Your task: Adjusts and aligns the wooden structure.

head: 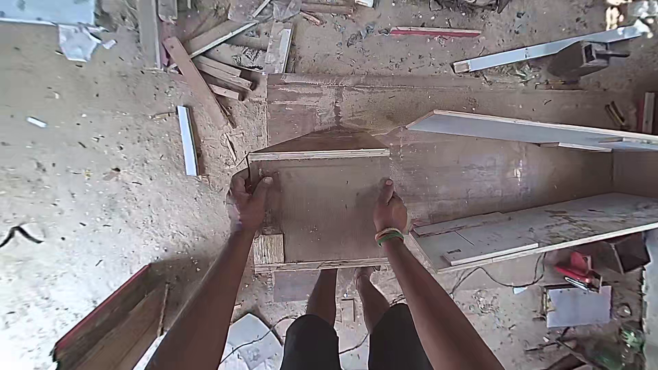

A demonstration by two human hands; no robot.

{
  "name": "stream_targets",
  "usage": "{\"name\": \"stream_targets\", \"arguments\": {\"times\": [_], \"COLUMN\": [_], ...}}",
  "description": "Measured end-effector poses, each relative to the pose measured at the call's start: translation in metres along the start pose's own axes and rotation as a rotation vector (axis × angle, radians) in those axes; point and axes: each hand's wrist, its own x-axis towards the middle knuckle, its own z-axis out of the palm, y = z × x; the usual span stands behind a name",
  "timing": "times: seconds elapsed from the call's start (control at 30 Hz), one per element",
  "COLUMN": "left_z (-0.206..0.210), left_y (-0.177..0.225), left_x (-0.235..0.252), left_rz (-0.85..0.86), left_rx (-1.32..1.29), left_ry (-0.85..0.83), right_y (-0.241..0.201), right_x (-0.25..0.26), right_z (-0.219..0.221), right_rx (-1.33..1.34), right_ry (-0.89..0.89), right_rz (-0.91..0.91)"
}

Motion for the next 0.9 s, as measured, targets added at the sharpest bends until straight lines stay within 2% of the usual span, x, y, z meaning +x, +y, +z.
{"name": "stream_targets", "arguments": {"times": [0.1, 0.2, 0.3, 0.63, 0.9], "left_z": [0.012, 0.018, 0.021, 0.021, 0.016], "left_y": [0.020, 0.025, 0.033, 0.033, 0.026], "left_x": [-0.008, -0.014, -0.013, -0.009, -0.002], "left_rz": [0.021, 0.063, 0.034, -0.012, -0.006], "left_rx": [0.432, 0.550, 0.637, 0.712, 0.684], "left_ry": [0.166, 0.230, 0.213, 0.161, 0.109], "right_y": [0.005, 0.011, 0.014, 0.018, 0.016], "right_x": [0.005, 0.008, 0.010, 0.013, 0.006], "right_z": [-0.003, -0.006, -0.010, -0.016, -0.012], "right_rx": [0.082, 0.162, 0.204, 0.236, 0.265], "right_ry": [-0.074, -0.140, -0.190, -0.285, -0.235], "right_rz": [-0.026, -0.039, -0.049, -0.068, -0.042]}}
